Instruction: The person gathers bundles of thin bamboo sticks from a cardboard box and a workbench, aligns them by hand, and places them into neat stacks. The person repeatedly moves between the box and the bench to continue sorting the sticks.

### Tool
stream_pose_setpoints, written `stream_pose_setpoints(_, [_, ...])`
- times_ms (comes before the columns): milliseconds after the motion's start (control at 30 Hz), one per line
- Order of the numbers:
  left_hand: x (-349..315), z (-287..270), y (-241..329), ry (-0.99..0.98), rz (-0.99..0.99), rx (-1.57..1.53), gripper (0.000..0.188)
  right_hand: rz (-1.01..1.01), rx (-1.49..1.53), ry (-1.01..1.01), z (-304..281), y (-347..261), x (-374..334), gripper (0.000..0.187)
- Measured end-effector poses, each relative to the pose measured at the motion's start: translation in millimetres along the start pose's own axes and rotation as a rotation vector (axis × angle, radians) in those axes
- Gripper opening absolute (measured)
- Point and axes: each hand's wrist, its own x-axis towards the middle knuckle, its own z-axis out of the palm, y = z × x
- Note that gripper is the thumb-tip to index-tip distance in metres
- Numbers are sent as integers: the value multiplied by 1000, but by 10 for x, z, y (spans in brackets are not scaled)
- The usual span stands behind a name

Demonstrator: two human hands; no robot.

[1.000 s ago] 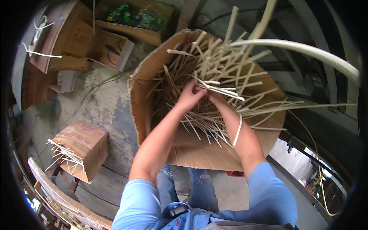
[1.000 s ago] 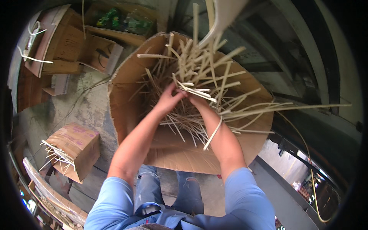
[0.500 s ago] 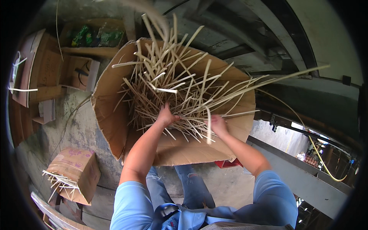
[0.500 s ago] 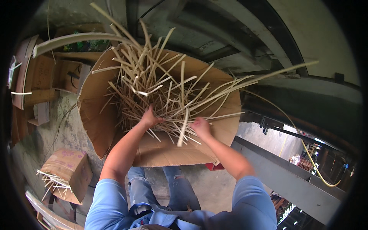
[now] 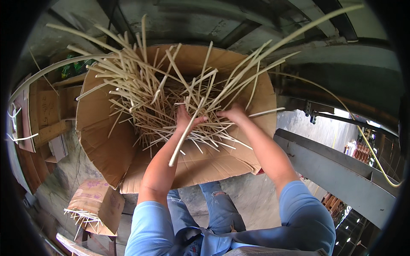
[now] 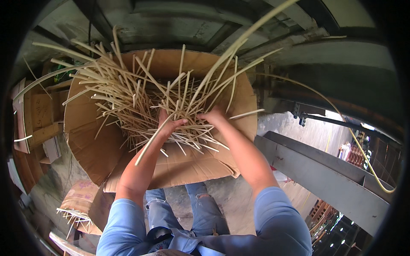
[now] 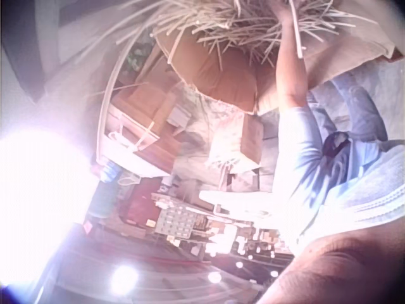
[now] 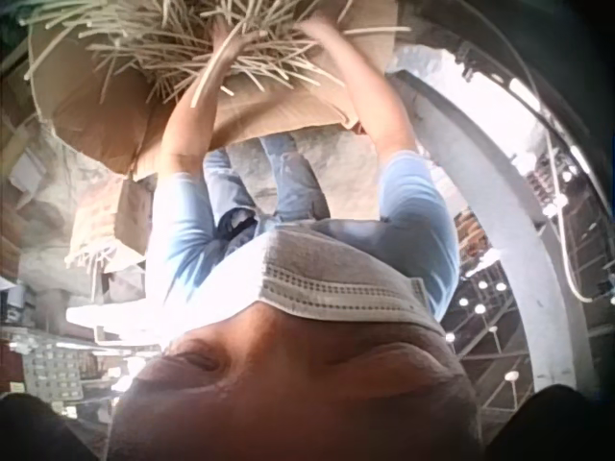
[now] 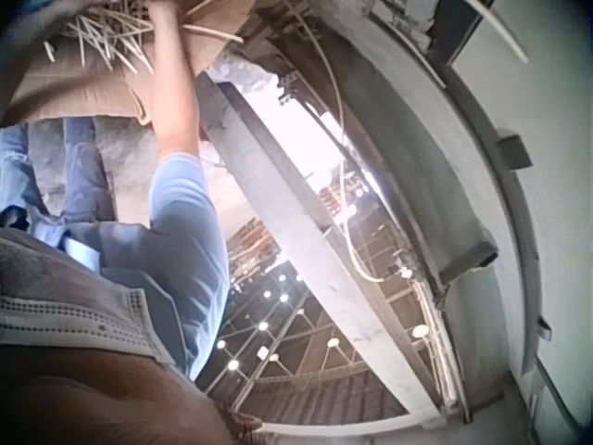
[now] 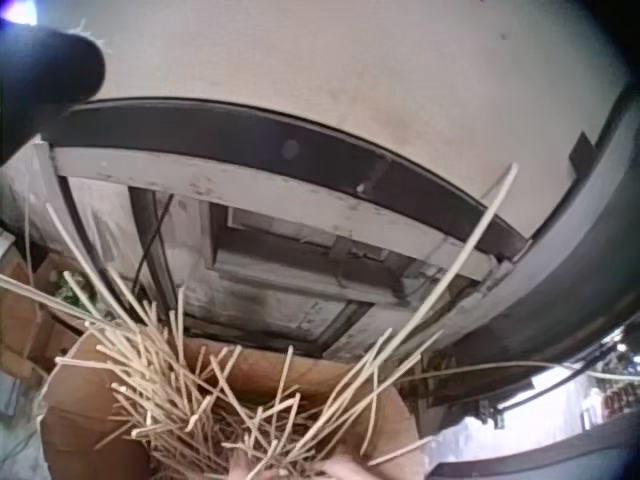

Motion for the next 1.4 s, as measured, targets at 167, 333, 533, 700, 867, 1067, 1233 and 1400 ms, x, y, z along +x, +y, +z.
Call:
stream_pose_setpoints(167, [68, 174, 167, -40, 54, -352, 112, -472, 81, -85, -55, 245, 373, 122])
stream_pose_setpoints(333, [-10, 17, 406, -6, -91, -588, 90, -594, 42, -345, 200, -103, 281, 130])
stream_pose_setpoints(533, [123, 120, 684, -186, -116, -708, 88, -614, 133, -294, 446, 8, 525, 94])
stream_pose_setpoints(700, [145, 229, 866, -341, -86, -594, 88, -691, 351, -36, 638, 170, 454, 70])
stream_pose_setpoints(867, [64, 139, 929, -319, 168, -151, 66, -598, 416, -10, 764, 177, 206, 58])
stream_pose_setpoints(1067, [-88, 79, 1083, -275, 184, 303, 69, -719, 228, 122, 954, 250, 75, 33])
stream_pose_setpoints(1233, [-250, 52, 1375, -345, -46, 259, 99, -594, 1055, 49, 1166, 450, 230, 35])
stream_pose_setpoints(1400, [-123, -793, 977, -425, -11, 9, 62, -544, 452, 190, 1143, 91, -24, 27])
